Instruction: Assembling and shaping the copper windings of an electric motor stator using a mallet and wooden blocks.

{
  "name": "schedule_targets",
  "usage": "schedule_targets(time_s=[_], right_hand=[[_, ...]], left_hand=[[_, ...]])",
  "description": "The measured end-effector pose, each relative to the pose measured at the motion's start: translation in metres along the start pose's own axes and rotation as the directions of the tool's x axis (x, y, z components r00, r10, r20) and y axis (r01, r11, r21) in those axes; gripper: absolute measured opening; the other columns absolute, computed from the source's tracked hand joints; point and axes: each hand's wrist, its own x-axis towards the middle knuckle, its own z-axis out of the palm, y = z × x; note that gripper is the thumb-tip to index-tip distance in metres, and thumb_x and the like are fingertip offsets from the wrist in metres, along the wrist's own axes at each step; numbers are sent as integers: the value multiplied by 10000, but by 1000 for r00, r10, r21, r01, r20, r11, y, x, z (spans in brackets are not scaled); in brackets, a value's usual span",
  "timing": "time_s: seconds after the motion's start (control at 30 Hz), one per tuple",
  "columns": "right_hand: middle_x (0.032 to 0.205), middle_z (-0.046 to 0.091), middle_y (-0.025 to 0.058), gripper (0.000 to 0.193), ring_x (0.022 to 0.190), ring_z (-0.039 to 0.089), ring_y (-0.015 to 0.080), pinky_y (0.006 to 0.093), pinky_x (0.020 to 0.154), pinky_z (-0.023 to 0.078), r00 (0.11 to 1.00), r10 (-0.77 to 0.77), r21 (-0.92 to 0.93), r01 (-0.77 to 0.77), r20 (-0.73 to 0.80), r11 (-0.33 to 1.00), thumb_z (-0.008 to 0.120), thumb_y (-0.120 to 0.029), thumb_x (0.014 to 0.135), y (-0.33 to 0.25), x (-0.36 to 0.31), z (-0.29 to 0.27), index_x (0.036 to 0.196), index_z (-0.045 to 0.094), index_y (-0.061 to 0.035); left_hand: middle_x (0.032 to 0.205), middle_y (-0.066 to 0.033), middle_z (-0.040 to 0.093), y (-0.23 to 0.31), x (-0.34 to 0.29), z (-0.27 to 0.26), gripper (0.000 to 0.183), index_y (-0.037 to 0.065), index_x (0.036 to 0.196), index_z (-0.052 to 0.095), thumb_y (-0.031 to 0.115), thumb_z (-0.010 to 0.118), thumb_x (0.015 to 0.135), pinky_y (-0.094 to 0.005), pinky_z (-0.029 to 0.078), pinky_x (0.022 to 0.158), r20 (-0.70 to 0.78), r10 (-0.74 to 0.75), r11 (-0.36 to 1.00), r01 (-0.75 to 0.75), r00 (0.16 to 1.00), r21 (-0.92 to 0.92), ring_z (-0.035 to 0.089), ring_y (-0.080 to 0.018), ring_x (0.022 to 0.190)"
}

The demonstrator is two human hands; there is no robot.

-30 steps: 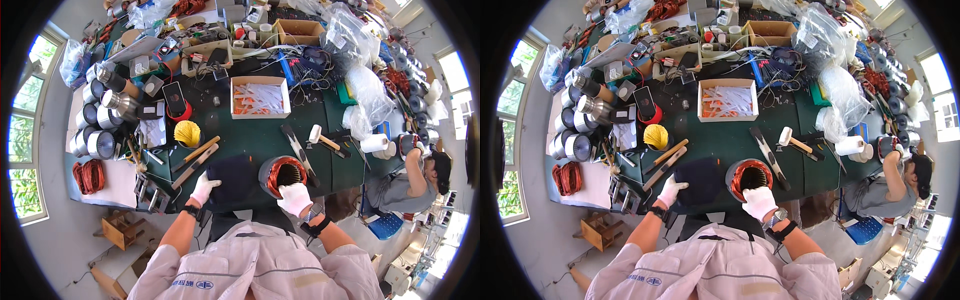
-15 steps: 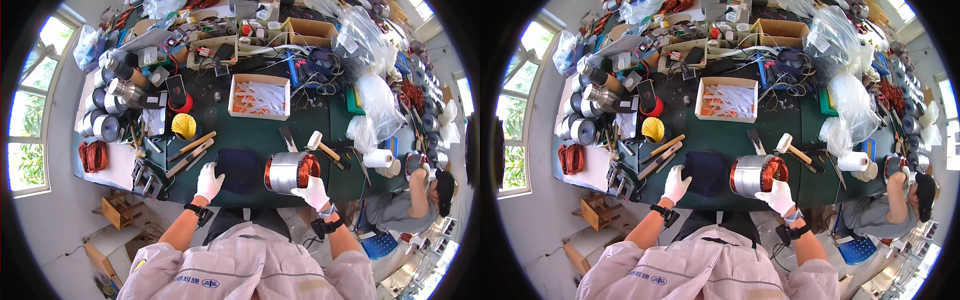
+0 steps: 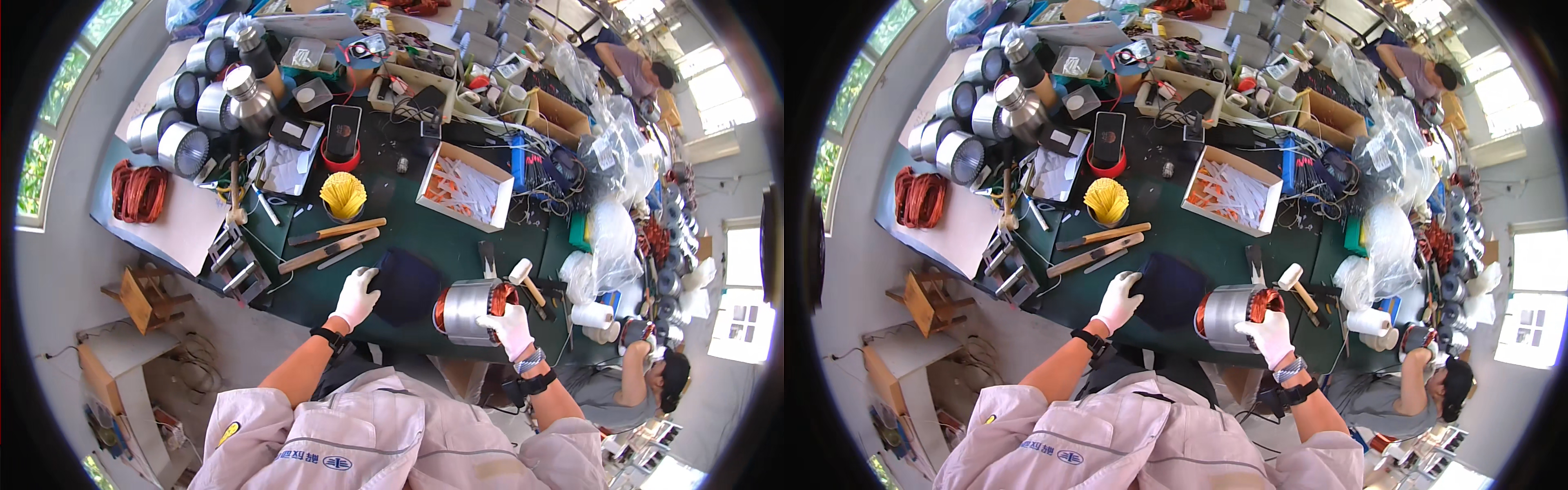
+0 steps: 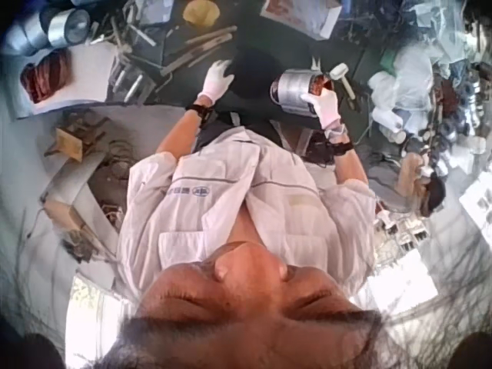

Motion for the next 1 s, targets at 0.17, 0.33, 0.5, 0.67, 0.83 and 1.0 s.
schedule_targets(time_s=[0.17, 0.33, 0.5, 0.67, 0.83, 1.0], right_hand=[[821, 710, 197, 404, 815, 702, 380, 436, 769, 547, 976, -193, -368, 217, 101, 904, 854, -322, 713, -74, -5, 32, 932, 721, -9], [762, 704, 199, 415, 758, 713, 398, 490, 720, 560, 944, -273, -722, 317, 182, 615, 740, -414, 804, -101, 3, 94, 906, 681, -16], [750, 709, 135, 191, 735, 714, 330, 467, 700, 553, 880, -387, -758, 446, 275, 475, 726, -252, 794, -77, -2, 141, 854, 666, -81], [727, 685, 134, 181, 746, 691, 339, 473, 716, 526, 867, -464, -723, 439, 183, 534, 744, -224, 750, -66, -8, 146, 823, 669, -76], [684, 666, 109, 102, 707, 682, 311, 448, 703, 519, 864, -494, -760, 384, 95, 524, 705, -162, 748, -60, -1, 137, 798, 646, -96], [890, 712, 157, 248, 866, 689, 344, 472, 786, 536, 868, -494, -668, 396, 48, 631, 763, -241, 800, -71, -11, 127, 929, 689, -43]], left_hand=[[1352, -238, 596, -8, -13, -10, 566, 22, 1378, 581, 98, 681, 826, -423, 437, 1114, 2, -24, 998, 25, 1000, -53, 544, -407, 1293], [1328, -239, 627, -31, -13, 8, 553, 4, 1404, 555, 86, 637, 864, -413, 471, 1080, 44, -169, 961, 174, 985, -213, 600, -399, 1244], [1363, -180, 632, -38, -7, 28, 575, -24, 1465, 506, -32, 583, 896, -336, 499, 1015, 147, -244, 856, 284, 959, -431, 641, -255, 1167], [1342, -204, 628, -48, -6, 44, 532, 8, 1411, 576, 18, 615, 881, -368, 486, 1065, 45, -306, 841, 292, 951, -456, 623, -345, 1233], [1413, -192, 610, -30, 23, 32, 563, -42, 1463, 521, 21, 634, 915, -344, 450, 1102, 201, -234, 882, 295, 951, -368, 596, -269, 1289], [1319, -272, 628, 16, 49, -5, 571, -51, 1387, 555, 244, 700, 920, -412, 468, 1089, 118, 15, 984, 6, 993, -178, 598, -401, 1261]])
